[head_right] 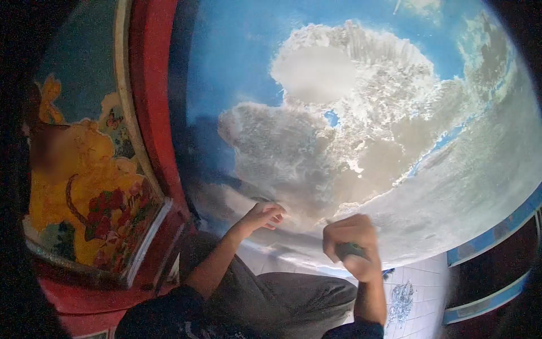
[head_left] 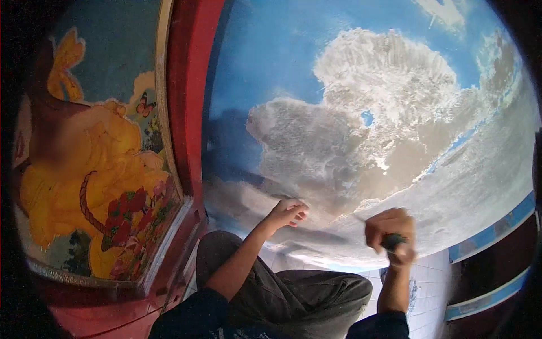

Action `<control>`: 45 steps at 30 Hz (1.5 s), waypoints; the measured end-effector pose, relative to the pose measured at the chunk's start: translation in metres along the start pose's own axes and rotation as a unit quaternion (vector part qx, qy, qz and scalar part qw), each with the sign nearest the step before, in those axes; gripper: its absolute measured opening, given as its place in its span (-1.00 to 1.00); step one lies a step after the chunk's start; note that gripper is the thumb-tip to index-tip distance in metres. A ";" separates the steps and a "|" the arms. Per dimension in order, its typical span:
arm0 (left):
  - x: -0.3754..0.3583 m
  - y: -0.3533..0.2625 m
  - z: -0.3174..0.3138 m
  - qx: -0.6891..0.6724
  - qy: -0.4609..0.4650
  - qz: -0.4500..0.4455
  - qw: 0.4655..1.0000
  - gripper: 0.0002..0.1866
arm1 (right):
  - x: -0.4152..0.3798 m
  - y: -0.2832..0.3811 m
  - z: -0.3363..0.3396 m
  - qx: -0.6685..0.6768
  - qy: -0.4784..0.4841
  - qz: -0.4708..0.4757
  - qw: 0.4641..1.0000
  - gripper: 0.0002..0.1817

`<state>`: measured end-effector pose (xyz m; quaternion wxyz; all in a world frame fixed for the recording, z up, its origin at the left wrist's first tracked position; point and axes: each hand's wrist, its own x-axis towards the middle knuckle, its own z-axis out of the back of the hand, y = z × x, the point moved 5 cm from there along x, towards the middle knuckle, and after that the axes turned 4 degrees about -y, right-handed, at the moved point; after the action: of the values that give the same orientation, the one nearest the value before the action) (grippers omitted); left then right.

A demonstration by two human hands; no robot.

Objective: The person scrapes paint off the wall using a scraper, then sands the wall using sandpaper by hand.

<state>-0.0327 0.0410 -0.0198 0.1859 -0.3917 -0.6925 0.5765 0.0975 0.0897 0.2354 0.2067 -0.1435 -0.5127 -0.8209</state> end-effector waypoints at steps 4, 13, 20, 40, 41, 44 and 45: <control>0.009 -0.004 -0.013 0.136 -0.075 -0.264 0.952 -0.69 | -0.051 -0.065 -0.003 -0.161 -0.064 -0.119 0.978 -0.69; -0.065 -0.038 -0.124 0.020 0.180 -0.199 0.963 -0.56 | -0.109 -0.092 -0.006 -0.186 -0.213 -0.015 0.959 -0.74; -0.048 0.005 -0.132 0.238 0.091 -0.379 0.890 -0.64 | -0.142 -0.089 0.009 -0.192 -0.253 0.018 0.948 -0.56; 0.034 0.172 -0.099 0.520 0.024 -0.119 0.846 -0.55 | -0.294 -0.299 -0.061 0.513 -0.393 -0.313 0.696 -0.59; 0.034 0.173 -0.101 0.531 0.028 -0.129 0.837 -0.51 | -0.294 -0.298 -0.062 0.503 -0.392 -0.323 0.699 -0.61; 0.033 0.171 -0.103 0.544 0.055 -0.131 0.827 -0.53 | -0.295 -0.297 -0.062 0.478 -0.398 -0.342 0.704 -0.62; 0.032 0.170 -0.104 0.543 0.056 -0.130 0.828 -0.53 | -0.296 -0.295 -0.062 0.478 -0.400 -0.343 0.702 -0.62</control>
<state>0.0772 0.1381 -0.1587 0.4805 -0.1660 -0.3001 0.8072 0.2112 0.2056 -0.1552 -0.2729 -0.1542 -0.8848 -0.3449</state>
